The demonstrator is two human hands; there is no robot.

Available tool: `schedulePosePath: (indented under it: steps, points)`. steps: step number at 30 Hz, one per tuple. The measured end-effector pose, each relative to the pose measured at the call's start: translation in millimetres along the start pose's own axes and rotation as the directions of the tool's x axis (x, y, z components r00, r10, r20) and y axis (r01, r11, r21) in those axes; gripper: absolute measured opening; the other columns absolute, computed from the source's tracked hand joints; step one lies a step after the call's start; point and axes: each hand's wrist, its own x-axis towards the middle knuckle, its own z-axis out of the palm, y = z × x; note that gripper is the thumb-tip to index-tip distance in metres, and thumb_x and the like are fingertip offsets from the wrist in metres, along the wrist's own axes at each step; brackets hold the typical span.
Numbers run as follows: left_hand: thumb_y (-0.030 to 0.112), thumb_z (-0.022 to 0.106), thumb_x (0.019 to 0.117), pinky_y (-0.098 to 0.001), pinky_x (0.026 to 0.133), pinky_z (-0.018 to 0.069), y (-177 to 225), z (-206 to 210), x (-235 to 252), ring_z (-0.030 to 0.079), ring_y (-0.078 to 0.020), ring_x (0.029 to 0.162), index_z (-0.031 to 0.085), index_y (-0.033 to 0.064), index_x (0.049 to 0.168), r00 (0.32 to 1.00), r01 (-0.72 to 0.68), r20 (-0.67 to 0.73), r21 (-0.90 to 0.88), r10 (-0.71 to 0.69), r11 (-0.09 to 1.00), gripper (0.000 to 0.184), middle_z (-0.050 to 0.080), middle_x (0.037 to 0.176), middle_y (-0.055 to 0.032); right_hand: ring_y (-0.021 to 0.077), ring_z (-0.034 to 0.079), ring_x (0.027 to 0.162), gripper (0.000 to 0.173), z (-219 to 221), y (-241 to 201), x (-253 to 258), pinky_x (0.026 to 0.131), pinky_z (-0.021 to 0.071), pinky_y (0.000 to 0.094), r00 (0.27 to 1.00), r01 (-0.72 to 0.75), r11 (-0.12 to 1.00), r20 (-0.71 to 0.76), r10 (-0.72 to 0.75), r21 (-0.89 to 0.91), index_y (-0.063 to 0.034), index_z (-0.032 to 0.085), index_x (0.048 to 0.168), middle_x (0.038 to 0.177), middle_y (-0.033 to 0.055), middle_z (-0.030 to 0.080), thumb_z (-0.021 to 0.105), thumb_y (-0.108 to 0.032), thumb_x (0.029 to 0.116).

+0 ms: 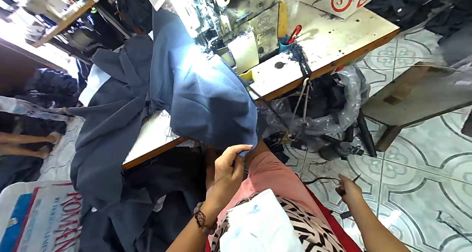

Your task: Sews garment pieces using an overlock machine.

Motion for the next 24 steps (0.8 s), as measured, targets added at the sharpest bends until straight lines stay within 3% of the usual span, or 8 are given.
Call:
schedulePosePath:
  steps: [3,5,6,8,10,12,16,24]
  points:
    - [0.0,0.049,0.1009,-0.0203,0.092,0.0561,0,-1,1,0.069,-0.004,0.1,0.07,-0.0057,0.109,1.0,-0.021,-0.008,0.004,0.021,1.0,0.023,0.074,0.106,-0.0093,0.0169,0.042,0.064,0.029,5,0,4,0.057,0.04,0.0347,0.996,0.066,0.899,0.081,-0.034,-0.433,0.0009,0.055,0.118,0.088,0.0108,0.048,0.065,-0.013,0.0944]
    - [-0.001,0.048,0.1004,-0.0189,0.092,0.0556,2,-4,0,0.068,-0.0025,0.1,0.07,-0.005,0.109,1.0,-0.006,-0.011,0.026,0.006,1.0,0.023,0.074,0.106,-0.0077,0.044,0.061,0.106,0.05,10,-15,-1,0.088,0.0501,0.0607,0.969,0.236,0.611,0.227,-0.094,-0.756,0.0109,0.056,0.131,0.121,0.0339,0.059,0.074,-0.007,0.0879]
    - [-0.001,0.048,0.1007,-0.0188,0.092,0.0556,3,-5,-1,0.068,-0.0021,0.1,0.07,-0.0046,0.109,1.0,0.002,-0.01,0.032,-0.001,0.999,0.023,0.074,0.107,-0.0071,0.0516,0.058,0.12,0.053,15,-28,-9,0.098,0.0463,0.0676,0.95,0.312,0.474,0.288,-0.124,-0.824,0.0119,0.055,0.133,0.132,0.0385,0.055,0.074,-0.008,0.0876]
    - [-0.001,0.049,0.1007,-0.0189,0.092,0.056,4,-8,-3,0.068,-0.0019,0.101,0.07,-0.0043,0.11,1.0,0.005,-0.013,0.033,-0.005,0.999,0.023,0.074,0.108,-0.006,0.0572,0.056,0.12,0.04,28,-63,-36,0.096,0.0449,0.0728,0.87,0.482,0.341,0.395,-0.296,-0.807,0.011,0.06,0.128,0.133,0.0405,0.053,0.066,-0.008,0.0929]
    - [-0.001,0.049,0.1006,-0.0192,0.092,0.0558,4,-9,-4,0.068,-0.0015,0.101,0.069,-0.0046,0.11,1.0,0.003,-0.02,0.027,-0.002,1.0,0.022,0.074,0.108,-0.0055,0.0567,0.061,0.109,0.032,44,-102,-66,0.091,0.0452,0.0735,0.687,0.697,0.325,0.463,-0.561,-0.639,0.0125,0.066,0.114,0.117,0.0396,0.061,0.061,-0.015,0.0994]
    - [-0.002,0.049,0.1004,-0.0197,0.093,0.0557,5,-8,-5,0.068,-0.0019,0.102,0.069,-0.0049,0.11,1.0,0.004,-0.017,0.017,-0.004,1.0,0.022,0.074,0.109,-0.0057,0.0484,0.064,0.086,0.034,66,-142,-112,0.079,0.0486,0.0667,0.503,0.852,0.336,0.451,-0.737,-0.401,0.0137,0.067,0.102,0.092,0.0335,0.065,0.069,-0.019,0.097]
    - [-0.001,0.049,0.1011,-0.019,0.093,0.0553,7,-1,-4,0.067,-0.0016,0.102,0.069,-0.0041,0.111,1.0,0.014,-0.009,0.003,-0.014,1.0,0.022,0.073,0.109,-0.005,-0.0022,0.052,0.062,0.016,113,-182,-208,0.058,0.0467,0.0175,0.229,0.933,0.329,0.467,-0.854,0.143,0.0012,0.067,0.101,0.081,-0.0011,0.063,0.066,-0.014,0.0971]
    - [0.0,0.05,0.1018,-0.0206,0.093,0.0561,8,-4,-3,0.068,-0.0036,0.103,0.069,-0.0037,0.111,1.0,-0.011,-0.003,0.037,0.011,0.999,0.022,0.073,0.108,-0.0068,-0.005,0.062,0.089,0.03,172,-190,-274,0.075,0.0508,0.0139,0.077,0.778,0.361,0.492,-0.867,0.514,-0.0013,0.065,0.123,0.116,0.0,0.07,0.058,-0.023,0.1028]
